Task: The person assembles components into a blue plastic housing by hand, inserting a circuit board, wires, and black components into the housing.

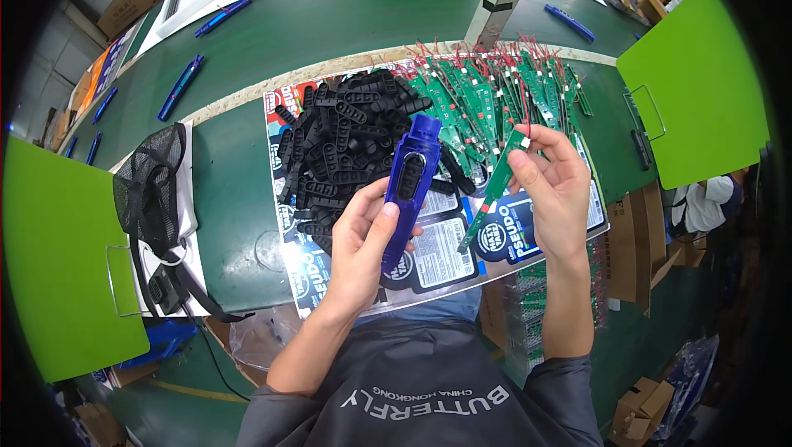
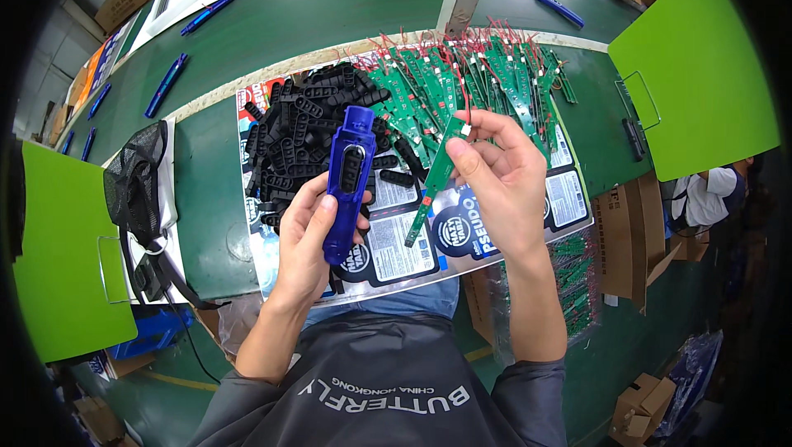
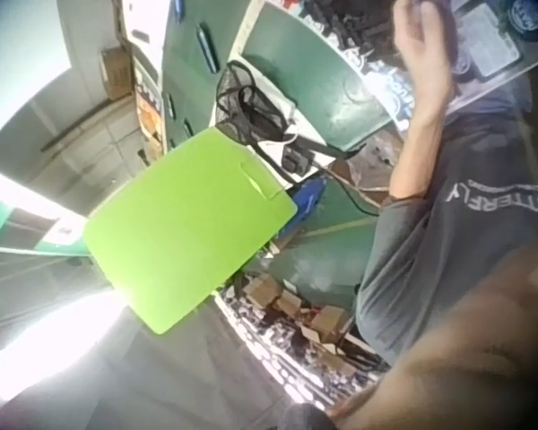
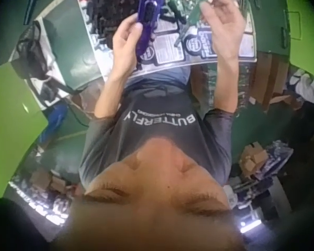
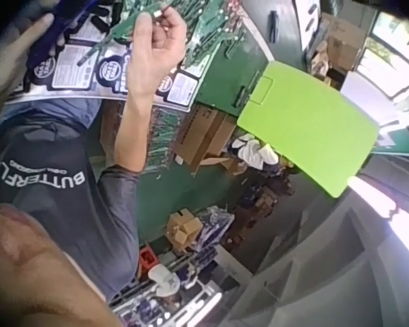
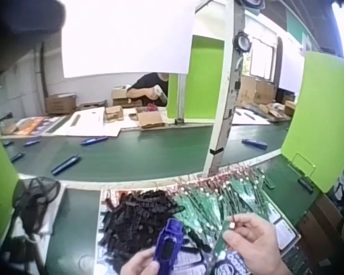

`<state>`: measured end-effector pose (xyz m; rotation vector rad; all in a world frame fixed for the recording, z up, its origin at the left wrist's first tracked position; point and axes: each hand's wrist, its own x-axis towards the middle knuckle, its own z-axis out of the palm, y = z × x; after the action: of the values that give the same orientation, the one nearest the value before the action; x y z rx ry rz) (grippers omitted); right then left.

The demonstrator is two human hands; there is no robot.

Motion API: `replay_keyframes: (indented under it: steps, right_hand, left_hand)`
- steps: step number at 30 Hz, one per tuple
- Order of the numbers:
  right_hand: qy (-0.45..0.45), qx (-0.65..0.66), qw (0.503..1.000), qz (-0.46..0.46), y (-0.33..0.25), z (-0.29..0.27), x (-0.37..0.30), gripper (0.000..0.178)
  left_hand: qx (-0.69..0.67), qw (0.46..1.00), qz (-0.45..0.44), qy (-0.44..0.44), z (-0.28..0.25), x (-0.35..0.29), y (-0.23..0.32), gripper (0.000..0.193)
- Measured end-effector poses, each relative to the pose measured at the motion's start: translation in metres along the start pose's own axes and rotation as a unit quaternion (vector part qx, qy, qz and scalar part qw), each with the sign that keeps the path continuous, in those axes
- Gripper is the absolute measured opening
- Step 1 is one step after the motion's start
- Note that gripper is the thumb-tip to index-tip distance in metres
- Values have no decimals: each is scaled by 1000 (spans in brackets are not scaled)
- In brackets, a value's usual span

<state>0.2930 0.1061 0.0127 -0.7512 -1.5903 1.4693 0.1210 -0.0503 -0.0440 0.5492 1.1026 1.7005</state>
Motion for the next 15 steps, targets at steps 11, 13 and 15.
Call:
replay_keyframes:
  steps: [11,13,15]
  right_hand:
    - [-47,-24,999,9,-2,18,-14,32]
    - [-40,-24,999,-3,-5,30,-19,31]
    - [-31,-32,998,-43,-4,40,-23,31]
  left_hand:
    - [-78,995,-54,-28,4,-2,-8,43]
    - [-68,996,-52,-15,6,-2,-8,43]
    - [-63,997,-38,-7,8,-2,-10,42]
